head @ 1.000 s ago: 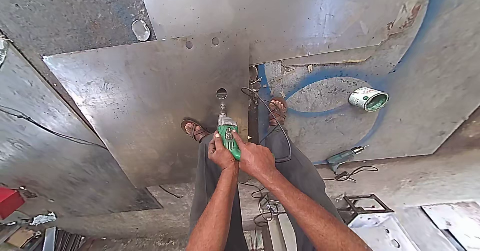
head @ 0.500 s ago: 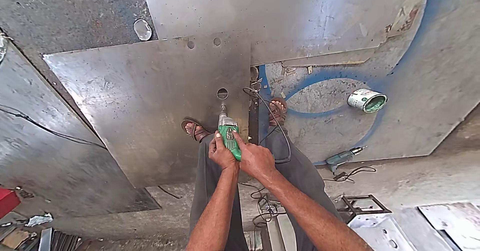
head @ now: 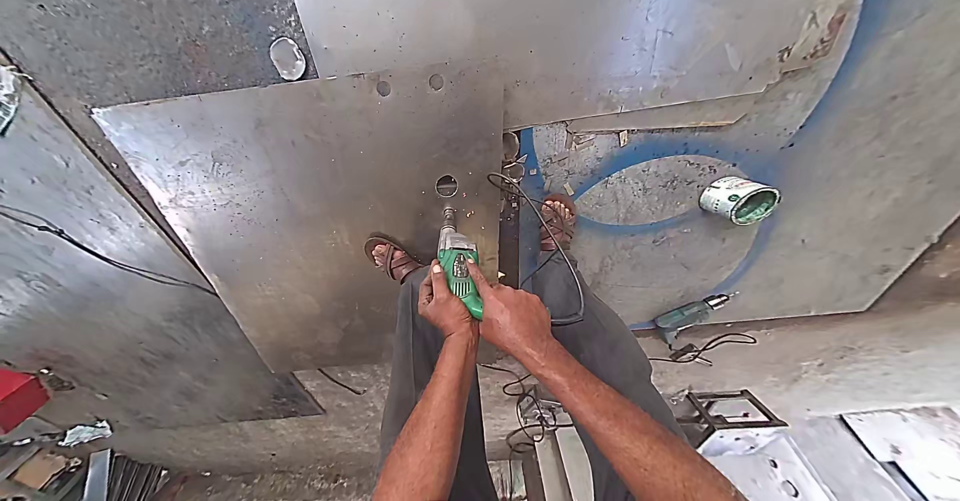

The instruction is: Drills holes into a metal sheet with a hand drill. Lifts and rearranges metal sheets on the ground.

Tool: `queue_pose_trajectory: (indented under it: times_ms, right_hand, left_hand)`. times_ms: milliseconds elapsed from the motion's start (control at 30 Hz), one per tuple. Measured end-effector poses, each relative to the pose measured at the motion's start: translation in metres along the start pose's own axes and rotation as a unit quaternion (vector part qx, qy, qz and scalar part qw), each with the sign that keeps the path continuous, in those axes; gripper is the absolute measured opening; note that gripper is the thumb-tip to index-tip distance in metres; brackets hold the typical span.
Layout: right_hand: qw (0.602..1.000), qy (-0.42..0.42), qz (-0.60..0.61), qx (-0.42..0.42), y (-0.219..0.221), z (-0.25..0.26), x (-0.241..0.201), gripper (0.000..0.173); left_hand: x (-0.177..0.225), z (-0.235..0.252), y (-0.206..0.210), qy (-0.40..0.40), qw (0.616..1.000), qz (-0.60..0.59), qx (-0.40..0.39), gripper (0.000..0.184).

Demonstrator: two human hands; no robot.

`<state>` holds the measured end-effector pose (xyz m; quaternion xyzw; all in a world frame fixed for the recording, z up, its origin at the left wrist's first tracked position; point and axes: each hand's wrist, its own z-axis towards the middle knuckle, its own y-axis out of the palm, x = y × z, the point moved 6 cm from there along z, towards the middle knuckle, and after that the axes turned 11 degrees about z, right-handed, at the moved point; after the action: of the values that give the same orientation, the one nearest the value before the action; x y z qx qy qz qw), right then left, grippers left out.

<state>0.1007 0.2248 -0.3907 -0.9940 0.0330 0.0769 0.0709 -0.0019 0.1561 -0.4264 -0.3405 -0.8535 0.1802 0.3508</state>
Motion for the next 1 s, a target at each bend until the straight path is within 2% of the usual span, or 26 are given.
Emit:
queue_pose_trajectory:
  times_ms: [267, 367, 467, 633, 733, 800, 867, 933, 1000]
  right_hand:
    - [1.000, -0.022, -0.007, 0.001, -0.003, 0.000, -0.003, 0.097]
    - [0.998, -0.060, 0.005, 0.010, 0.005, -0.002, -0.001, 0.095]
    - [0.994, -0.103, 0.024, 0.034, 0.013, -0.013, 0.005, 0.095]
    - [0.982, -0.160, 0.065, 0.080, 0.018, -0.070, 0.021, 0.099]
    - [0.968, -0.135, 0.192, 0.092, 0.005, -0.099, 0.045, 0.102]
    - [0.931, -0.116, 0.329, 0.104, -0.009, -0.115, 0.067, 0.099]
    - [0.864, -0.101, 0.482, 0.108, -0.025, -0.130, 0.094, 0.096]
    - [0.759, -0.100, 0.629, 0.131, -0.034, -0.150, 0.127, 0.092]
    - [0.657, -0.112, 0.724, 0.177, -0.050, -0.171, 0.166, 0.083]
  left_hand:
    - [0.003, -0.002, 0.000, -0.008, 1.000, -0.014, 0.005, 0.024]
    - [0.000, 0.001, -0.004, 0.026, 0.999, -0.020, -0.002, 0.023]
    - [0.002, -0.003, -0.011, 0.072, 0.997, -0.018, -0.036, 0.036]
    - [0.023, -0.057, -0.039, 0.110, 0.991, -0.007, -0.071, 0.041]
    - [0.047, -0.101, -0.049, 0.181, 0.969, -0.008, -0.168, 0.065]
    - [0.059, -0.129, -0.058, 0.252, 0.941, 0.032, -0.223, 0.077]
    - [0.065, -0.153, -0.066, 0.296, 0.916, 0.069, -0.260, 0.074]
    - [0.060, -0.172, -0.078, 0.312, 0.896, 0.110, -0.295, 0.068]
    - [0.051, -0.184, -0.088, 0.317, 0.877, 0.157, -0.324, 0.065]
